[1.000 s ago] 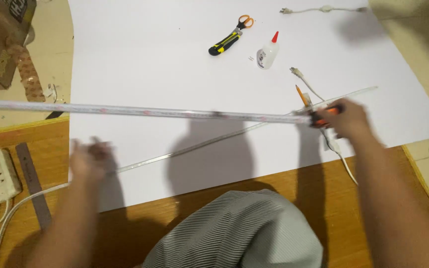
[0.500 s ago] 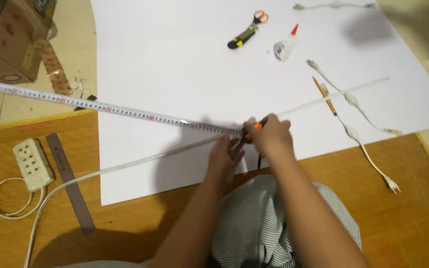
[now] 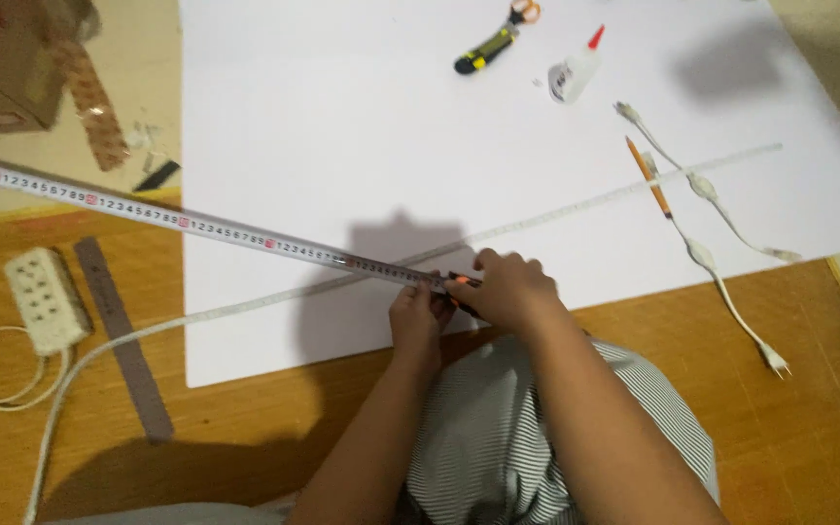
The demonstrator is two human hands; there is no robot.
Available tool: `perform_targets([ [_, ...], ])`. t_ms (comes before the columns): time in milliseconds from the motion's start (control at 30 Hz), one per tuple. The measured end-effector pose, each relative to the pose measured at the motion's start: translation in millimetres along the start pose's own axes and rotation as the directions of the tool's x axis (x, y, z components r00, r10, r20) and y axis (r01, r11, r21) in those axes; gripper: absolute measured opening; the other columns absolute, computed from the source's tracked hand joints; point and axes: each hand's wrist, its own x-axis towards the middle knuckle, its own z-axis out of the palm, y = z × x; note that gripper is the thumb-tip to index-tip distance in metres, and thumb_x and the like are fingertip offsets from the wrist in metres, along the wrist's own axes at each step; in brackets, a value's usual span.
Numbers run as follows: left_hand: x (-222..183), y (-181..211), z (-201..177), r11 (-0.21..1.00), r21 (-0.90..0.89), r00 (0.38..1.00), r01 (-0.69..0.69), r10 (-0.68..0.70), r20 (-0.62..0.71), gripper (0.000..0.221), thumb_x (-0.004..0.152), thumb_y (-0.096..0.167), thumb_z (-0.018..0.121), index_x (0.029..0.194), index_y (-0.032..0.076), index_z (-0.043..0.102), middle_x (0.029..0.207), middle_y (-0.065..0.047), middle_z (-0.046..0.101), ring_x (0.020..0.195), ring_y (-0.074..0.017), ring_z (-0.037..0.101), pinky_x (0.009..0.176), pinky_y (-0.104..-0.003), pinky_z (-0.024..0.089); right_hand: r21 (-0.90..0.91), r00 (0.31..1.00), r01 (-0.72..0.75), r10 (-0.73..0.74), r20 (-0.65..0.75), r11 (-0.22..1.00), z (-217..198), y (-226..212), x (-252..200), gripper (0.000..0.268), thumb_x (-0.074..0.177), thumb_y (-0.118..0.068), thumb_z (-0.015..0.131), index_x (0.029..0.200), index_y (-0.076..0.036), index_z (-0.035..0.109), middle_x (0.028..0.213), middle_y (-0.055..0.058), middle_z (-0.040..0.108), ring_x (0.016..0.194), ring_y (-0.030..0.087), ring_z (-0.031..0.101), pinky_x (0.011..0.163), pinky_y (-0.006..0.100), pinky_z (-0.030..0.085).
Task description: Measuring a flexible LED light strip with a tape measure and cutting it to length with scissors.
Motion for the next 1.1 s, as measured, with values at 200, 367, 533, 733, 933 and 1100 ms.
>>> perform_targets([
  [200,-33.0,33.6,20.1,0.980,-0.184,0.997,0.077,-0.075,0.020,0.021,0.094,0.018,0.046,0.094,-0.001,0.054,0.082,-0.011,0.057,0.078,-0.0191,0.057,0.079,-0.034,0.053,0.235,0.985,0.070,-0.104,0.136,0.970,6.2,22.0,28.5,0.061,0.085,-0.053,0.046,0.128,-0.011,0.051,0.123,0.020,0.054,0.115,0.035,0.053,0.086,0.041,0.049],
  [367,-34.6,35.3,24.1,0.969,-0.224,0.995,0.104,-0.100,0.031,0.028,0.092,0.029,0.042,0.093,0.008,0.060,0.066,0.001,0.049,0.062,-0.0109,0.052,0.078,-0.030,0.054,0.349,0.972,0.026,-0.105,0.209,0.937,-9.3,25.0,25.0,0.059,0.085,-0.044,0.048,0.131,-0.008,0.048,0.121,0.024,0.054,0.107,0.037,0.058,0.071,0.041,0.056],
  [533,-24.8,26.9,17.3,0.994,-0.113,1.000,0.005,-0.002,0.021,0.049,0.093,0.036,0.031,0.114,0.002,0.060,0.086,-0.010,0.062,0.085,-0.0189,0.060,0.087,-0.034,0.049,0.433,0.955,0.013,-0.139,0.261,0.901,0.6,27.6,27.9,0.064,0.081,-0.043,0.053,0.132,-0.006,0.045,0.114,0.026,0.058,0.098,0.036,0.062,0.062,0.037,0.057],
  [733,-27.8,24.7,6.9,0.995,-0.101,0.999,-0.027,0.030,0.034,0.050,0.090,0.040,0.031,0.108,0.006,0.062,0.076,-0.006,0.059,0.073,-0.0142,0.055,0.074,-0.028,0.050,0.594,0.938,-0.087,-0.135,0.319,0.800,7.9,26.9,20.8,0.067,0.078,-0.031,0.062,0.135,-0.003,0.040,0.119,0.027,0.050,0.096,0.034,0.059,0.051,0.032,0.054],
  [933,14.9,32.0,-19.2,0.987,-0.141,0.997,-0.077,0.078,-0.002,0.044,0.093,0.044,0.035,0.111,0.011,0.057,0.088,-0.007,0.058,0.080,-0.0169,0.057,0.076,-0.031,0.050,0.530,0.958,-0.018,-0.137,0.251,0.848,-6.2,33.8,17.5,0.053,0.081,-0.029,0.055,0.124,0.002,0.051,0.103,0.027,0.056,0.084,0.034,0.062,0.045,0.033,0.056],
  [1100,70.1,70.8,-81.4,0.830,-0.425,0.932,-0.362,0.330,-0.151,0.033,0.095,0.035,0.041,0.118,0.010,0.044,0.118,-0.015,0.056,0.103,-0.0252,0.061,0.089,-0.034,0.053,0.377,0.974,0.047,-0.126,0.186,0.925,-18.1,66.6,37.7,0.054,0.067,-0.041,0.061,0.103,-0.002,0.068,0.091,0.029,0.062,0.077,0.037,0.059,0.052,0.045,0.051],
])
